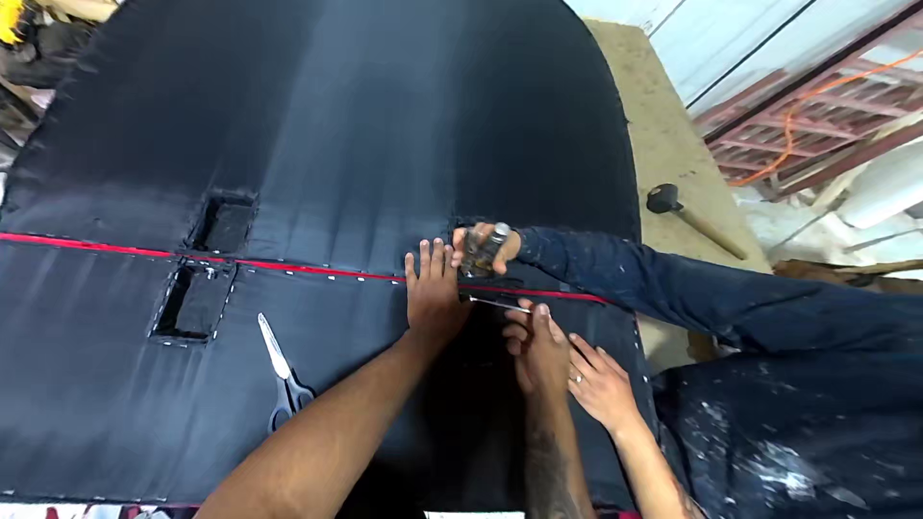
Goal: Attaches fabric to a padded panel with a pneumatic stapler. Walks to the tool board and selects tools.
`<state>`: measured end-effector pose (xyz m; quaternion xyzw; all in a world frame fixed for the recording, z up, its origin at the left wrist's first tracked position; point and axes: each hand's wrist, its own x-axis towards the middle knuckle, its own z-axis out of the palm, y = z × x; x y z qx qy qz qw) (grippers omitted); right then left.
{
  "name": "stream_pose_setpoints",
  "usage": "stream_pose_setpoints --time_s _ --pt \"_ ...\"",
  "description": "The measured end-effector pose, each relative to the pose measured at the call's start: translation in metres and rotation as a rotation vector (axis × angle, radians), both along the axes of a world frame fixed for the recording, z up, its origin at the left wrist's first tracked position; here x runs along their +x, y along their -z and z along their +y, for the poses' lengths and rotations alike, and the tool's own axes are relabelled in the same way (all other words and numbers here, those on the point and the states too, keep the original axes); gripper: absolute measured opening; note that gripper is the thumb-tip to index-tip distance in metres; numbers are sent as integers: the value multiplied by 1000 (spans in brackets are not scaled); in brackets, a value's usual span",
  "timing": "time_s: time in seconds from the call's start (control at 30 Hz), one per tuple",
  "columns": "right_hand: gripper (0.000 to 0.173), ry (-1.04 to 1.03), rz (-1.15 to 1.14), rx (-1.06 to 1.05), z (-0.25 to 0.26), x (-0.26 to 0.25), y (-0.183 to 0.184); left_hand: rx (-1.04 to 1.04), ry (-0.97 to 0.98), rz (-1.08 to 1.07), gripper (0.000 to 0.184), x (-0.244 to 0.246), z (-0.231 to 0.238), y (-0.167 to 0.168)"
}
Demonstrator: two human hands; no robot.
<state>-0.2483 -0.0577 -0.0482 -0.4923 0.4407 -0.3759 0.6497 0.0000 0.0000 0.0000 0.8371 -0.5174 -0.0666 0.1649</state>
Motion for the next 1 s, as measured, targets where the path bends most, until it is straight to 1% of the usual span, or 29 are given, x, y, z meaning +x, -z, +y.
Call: stream_pose_setpoints --time_s 0.03,0.1,0.13,0.17,0.2,0.23,0.27,0.3,0.37,0.43,0.47,0.5,0.53,0.57,0.6,0.67,0.73,0.77,0.8,0.83,0.87,0.9,0.93,0.97,1.0 --pt "43 -51 45 16 -3 -8 -5 20 3 17 96 -1 1 -2" --pt "37 -1 204 62 1 9 -34 31 5 20 94 5 0 -5" --pt "37 37 242 76 5 14 -40 32 12 19 98 4 2 -4" --pt "38 71 230 64 6 14 -36 19 18 16 102 3 3 -4" --pt "41 85 172 25 3 9 -19 6 17 2 107 2 3 -4" --pt "44 79 101 -29 0 6 6 6 13 -7 114 3 4 -5" --pt "45 79 88 -51 0 10 16 27 13 -4 119 4 5 -6" --pt "43 79 120 -78 6 22 8 33 16 1 120 4 5 -7" --pt "36 28 257 -222 22 52 -20 4 20 5 112 4 4 -4" --pt "31 -40 481 -408 39 73 -37 -12 23 16 104 4 5 -3" --pt "29 -51 570 -471 52 89 -56 -21 27 13 95 4 5 -2" --pt "26 -45 635 -505 67 109 -83 -36 31 2 81 5 6 -1" --pt "25 -34 676 -524 79 124 -102 -38 32 -8 66 5 6 -1" --pt "26 -20 698 -556 88 136 -110 -50 29 -38 54 5 5 2" --pt "31 -20 715 -595 94 145 -112 -66 17 -81 46 5 4 6" --pt "36 -44 739 -668 102 158 -111 -70 2 -171 44 6 -1 16" --pt "32 -49 755 -694 98 159 -111 -61 3 -197 47 5 -2 18" --pt "30 -44 756 -674 90 154 -113 -50 2 -168 49 4 -1 14" --pt "30 -37 743 -626 80 144 -117 -31 7 -112 56 4 0 8" --pt "31 -22 704 -555 66 130 -120 -17 9 -49 72 5 1 3" --pt "33 22 609 -453 49 111 -116 -3 3 -18 92 5 1 0" --pt "33 101 466 -335 33 90 -101 -8 -2 -6 104 4 2 1" --pt "35 179 304 -221 18 69 -77 -27 0 -7 108 3 3 1" --pt "40 205 183 -108 8 50 -55 -36 9 -7 109 2 2 2" --pt "43 208 109 -22 1 39 -43 -44 11 -10 108 2 0 3"
